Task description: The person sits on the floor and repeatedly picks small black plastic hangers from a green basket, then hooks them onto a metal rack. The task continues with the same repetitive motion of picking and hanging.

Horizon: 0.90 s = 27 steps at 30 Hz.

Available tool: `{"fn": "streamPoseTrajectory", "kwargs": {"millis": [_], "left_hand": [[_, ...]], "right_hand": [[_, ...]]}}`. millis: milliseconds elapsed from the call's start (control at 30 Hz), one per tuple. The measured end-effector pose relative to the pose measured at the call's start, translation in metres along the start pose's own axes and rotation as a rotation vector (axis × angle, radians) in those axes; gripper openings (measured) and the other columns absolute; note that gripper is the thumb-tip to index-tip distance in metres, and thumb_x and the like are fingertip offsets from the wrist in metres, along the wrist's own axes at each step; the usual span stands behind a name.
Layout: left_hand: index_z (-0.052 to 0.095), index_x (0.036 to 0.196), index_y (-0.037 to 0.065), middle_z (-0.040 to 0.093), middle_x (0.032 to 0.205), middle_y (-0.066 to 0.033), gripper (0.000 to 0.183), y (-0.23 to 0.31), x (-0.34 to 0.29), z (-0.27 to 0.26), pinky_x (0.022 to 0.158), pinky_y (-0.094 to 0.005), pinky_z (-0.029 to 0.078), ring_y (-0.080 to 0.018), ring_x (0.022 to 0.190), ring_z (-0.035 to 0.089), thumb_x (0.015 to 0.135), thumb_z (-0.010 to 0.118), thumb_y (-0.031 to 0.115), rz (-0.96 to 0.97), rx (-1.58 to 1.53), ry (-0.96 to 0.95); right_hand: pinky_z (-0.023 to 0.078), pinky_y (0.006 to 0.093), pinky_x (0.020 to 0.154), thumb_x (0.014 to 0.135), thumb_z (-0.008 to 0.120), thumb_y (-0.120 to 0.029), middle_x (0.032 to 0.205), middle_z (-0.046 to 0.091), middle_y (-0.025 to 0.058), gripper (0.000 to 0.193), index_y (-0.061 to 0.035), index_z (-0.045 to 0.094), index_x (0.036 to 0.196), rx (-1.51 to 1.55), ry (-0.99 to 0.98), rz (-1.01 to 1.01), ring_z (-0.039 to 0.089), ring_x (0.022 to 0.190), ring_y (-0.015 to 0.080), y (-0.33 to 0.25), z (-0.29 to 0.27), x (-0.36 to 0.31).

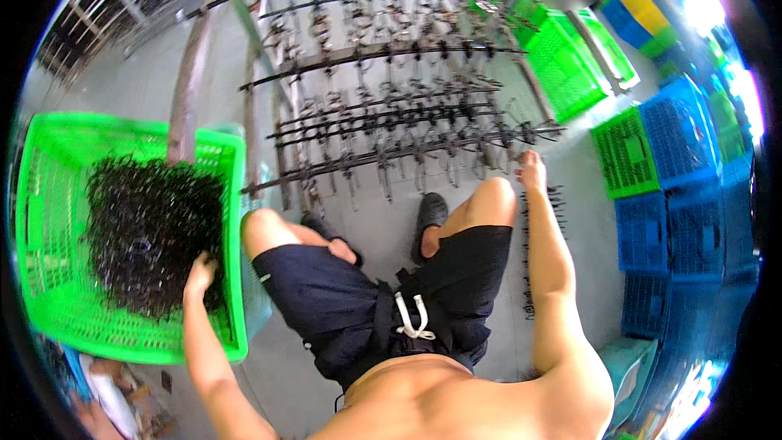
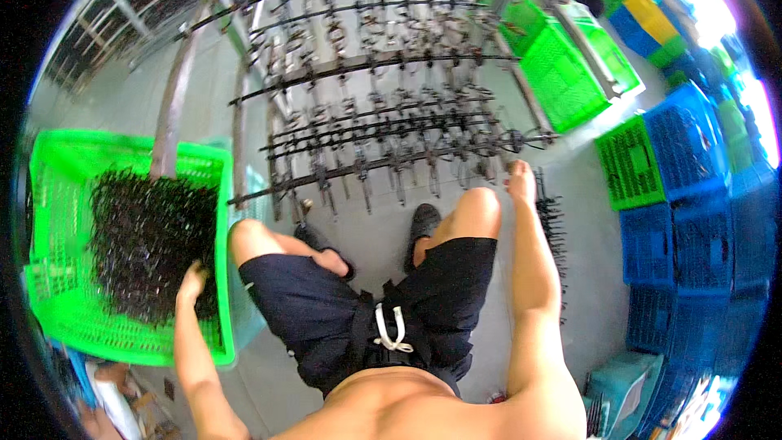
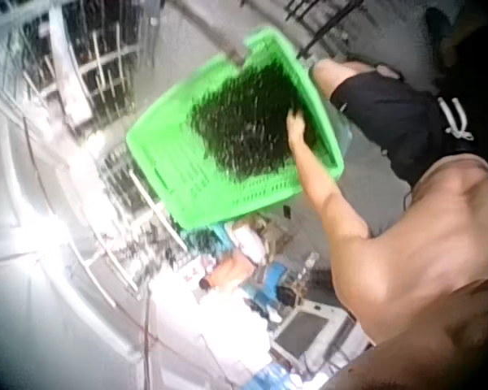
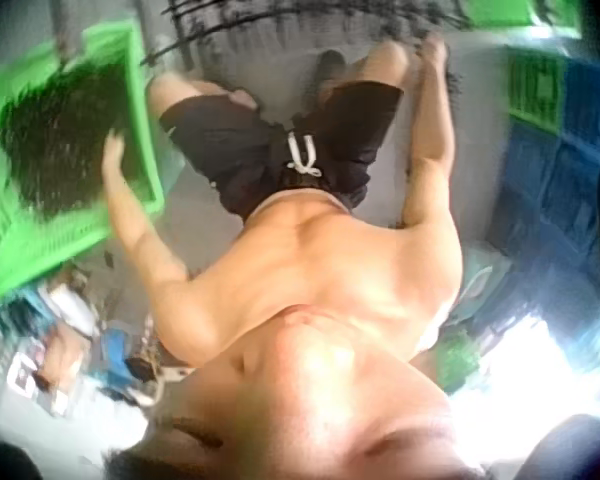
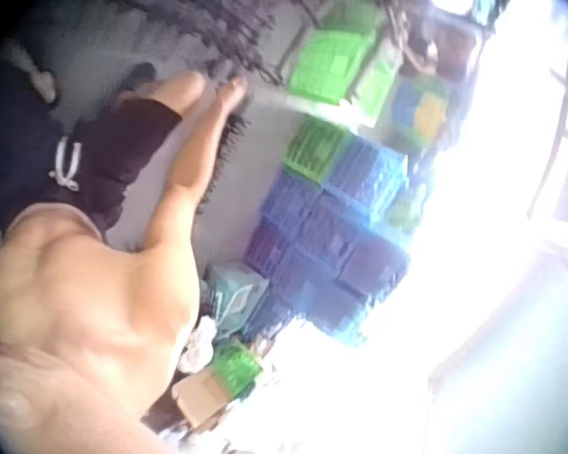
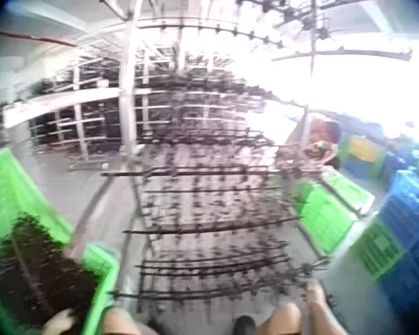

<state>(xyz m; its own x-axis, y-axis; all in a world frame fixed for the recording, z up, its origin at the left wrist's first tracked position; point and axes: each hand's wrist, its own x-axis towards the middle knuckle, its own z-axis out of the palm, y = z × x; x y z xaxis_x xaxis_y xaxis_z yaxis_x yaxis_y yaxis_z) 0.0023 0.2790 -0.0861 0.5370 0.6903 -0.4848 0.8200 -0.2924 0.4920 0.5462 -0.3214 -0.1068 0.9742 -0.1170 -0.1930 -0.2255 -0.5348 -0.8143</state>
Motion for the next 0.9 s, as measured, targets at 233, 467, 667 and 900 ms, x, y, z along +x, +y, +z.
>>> {"fn": "streamPoseTrajectory", "kwargs": {"millis": [233, 467, 667, 900], "left_hand": [[0.060, 0.093, 0.005, 0.057, 0.074, -0.0004, 0.022, 0.052, -0.032, -0.051, 0.063, -0.0242, 0.043, -0.0091, 0.068, 0.053, 0.091, 0.052, 0.025, 0.146, -0.818, 0.401], [0.058, 0.106, 0.007, 0.064, 0.097, -0.0115, 0.021, 0.169, -0.124, -0.025, 0.064, -0.0268, 0.050, -0.0150, 0.075, 0.060, 0.092, 0.050, 0.021, 0.280, -1.462, 0.121], [0.058, 0.101, -0.002, 0.064, 0.093, -0.0073, 0.015, 0.246, -0.160, 0.043, 0.070, -0.0209, 0.046, -0.0105, 0.078, 0.059, 0.092, 0.050, 0.008, 0.528, -0.989, 0.058], [0.063, 0.092, -0.001, 0.066, 0.084, -0.0058, 0.010, 0.246, -0.160, 0.071, 0.065, -0.0209, 0.047, -0.0077, 0.072, 0.059, 0.086, 0.061, 0.006, 0.527, -0.666, 0.300]], "right_hand": [[0.046, 0.0388, 0.071, 0.086, 0.051, -0.024, 0.078, 0.059, 0.0163, 0.034, 0.0068, 0.056, 0.100, -0.246, 0.459, -0.408, 0.054, 0.073, 0.0247, -0.012, -0.024, -0.043], [0.046, 0.0284, 0.073, 0.092, 0.048, -0.017, 0.101, 0.052, 0.0111, 0.029, -0.0003, 0.047, 0.115, 0.101, -0.132, -0.557, 0.055, 0.082, 0.0181, -0.128, 0.071, -0.265], [0.044, 0.0316, 0.082, 0.088, 0.054, -0.016, 0.108, 0.052, 0.0108, 0.041, 0.0001, 0.039, 0.124, 0.594, -1.058, -0.363, 0.053, 0.095, 0.0183, -0.193, 0.139, -0.368], [0.047, 0.0272, 0.070, 0.088, 0.052, -0.003, 0.089, 0.059, 0.0116, 0.034, 0.0031, 0.043, 0.120, 0.208, -0.922, -0.663, 0.057, 0.075, 0.0162, -0.189, 0.144, -0.369]]}}
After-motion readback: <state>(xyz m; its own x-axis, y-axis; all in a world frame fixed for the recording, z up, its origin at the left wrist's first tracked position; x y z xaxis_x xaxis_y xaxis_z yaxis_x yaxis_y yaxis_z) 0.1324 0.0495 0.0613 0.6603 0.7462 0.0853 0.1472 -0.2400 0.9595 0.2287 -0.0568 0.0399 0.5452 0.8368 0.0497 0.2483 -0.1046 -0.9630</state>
